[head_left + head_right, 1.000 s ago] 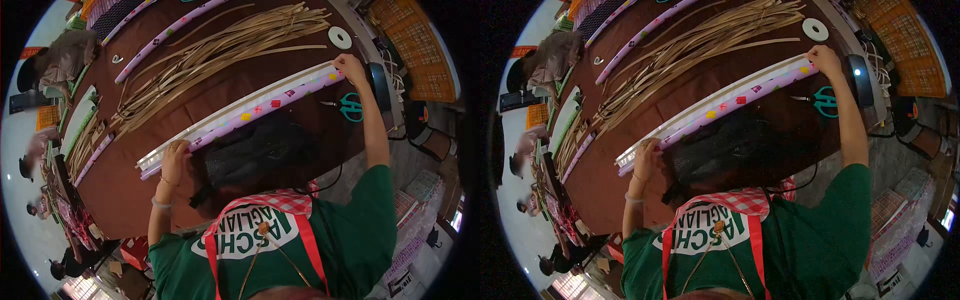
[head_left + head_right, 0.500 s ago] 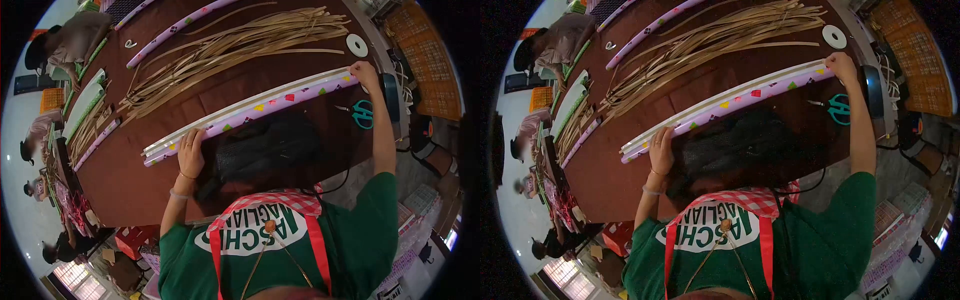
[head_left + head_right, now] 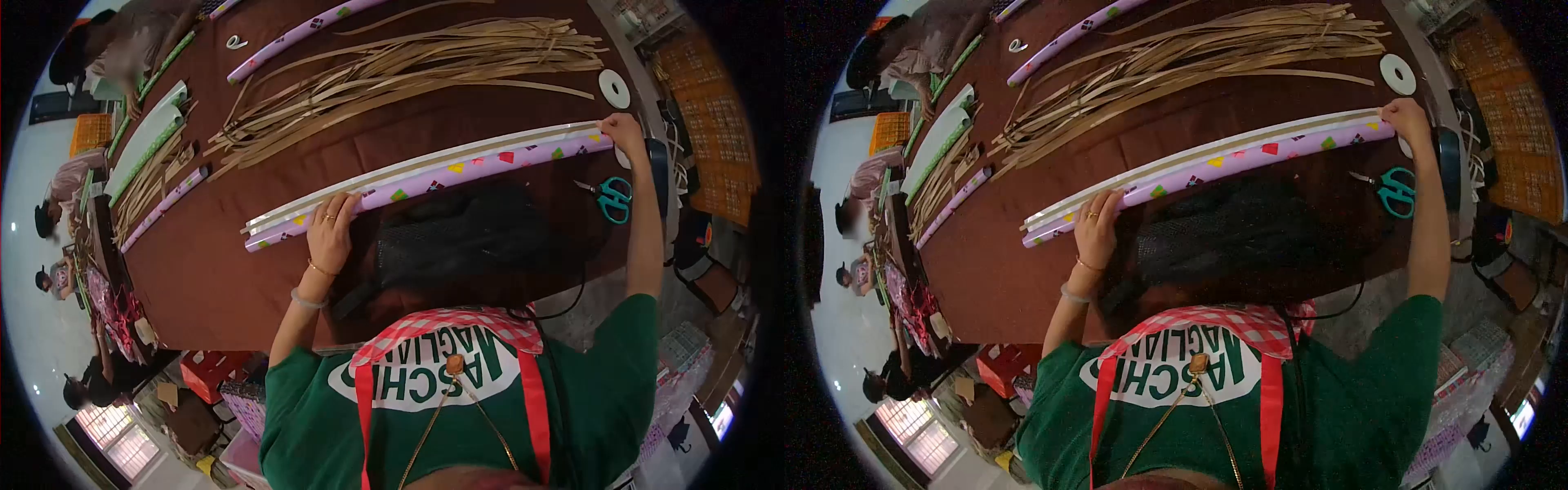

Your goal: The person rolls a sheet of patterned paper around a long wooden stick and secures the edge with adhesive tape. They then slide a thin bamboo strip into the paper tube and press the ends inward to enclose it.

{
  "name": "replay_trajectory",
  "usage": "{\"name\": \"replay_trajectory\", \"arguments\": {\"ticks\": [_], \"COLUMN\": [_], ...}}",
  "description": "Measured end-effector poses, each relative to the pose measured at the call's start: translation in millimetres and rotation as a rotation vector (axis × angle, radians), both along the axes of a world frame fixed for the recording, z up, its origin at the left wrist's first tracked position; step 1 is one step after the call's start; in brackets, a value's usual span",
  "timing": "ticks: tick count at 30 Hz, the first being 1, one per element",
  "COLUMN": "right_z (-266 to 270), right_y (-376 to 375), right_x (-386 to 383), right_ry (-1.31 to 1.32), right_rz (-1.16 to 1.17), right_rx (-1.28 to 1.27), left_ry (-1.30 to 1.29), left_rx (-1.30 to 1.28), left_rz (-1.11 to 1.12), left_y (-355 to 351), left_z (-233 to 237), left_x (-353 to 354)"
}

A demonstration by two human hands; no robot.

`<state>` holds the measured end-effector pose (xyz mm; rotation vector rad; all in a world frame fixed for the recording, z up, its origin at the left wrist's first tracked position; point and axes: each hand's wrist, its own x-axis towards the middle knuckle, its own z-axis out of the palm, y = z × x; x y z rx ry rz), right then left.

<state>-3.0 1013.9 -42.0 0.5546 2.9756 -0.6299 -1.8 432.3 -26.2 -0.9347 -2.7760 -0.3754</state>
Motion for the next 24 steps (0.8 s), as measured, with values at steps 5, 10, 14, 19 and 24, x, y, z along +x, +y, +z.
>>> {"name": "replay_trajectory", "arguments": {"ticks": [5,10,14,19,24], "right_z": [5,8,8,16,13], "right_y": [18,17,15,8,9], "right_x": [-17,-25,-24,-23,-20], "right_ry": [-0.258,-0.262,-0.261,-0.371,-0.237], "right_rz": [-0.065,-0.058,-0.096,-0.124,0.003], "right_rx": [-0.198,-0.233,-0.2,-0.164,-0.172], "left_ry": [-0.035,-0.035,-0.077,0.003,0.0], "left_rx": [0.052,0.039,0.043,0.046,0.052], "left_rz": [-0.039,-0.078,-0.043,0.044,0.052], "left_y": [-1,1,8,13,14], "left_z": [0,3,9,4,1], "left_x": [-3,-2,-1,-3,-2]}}
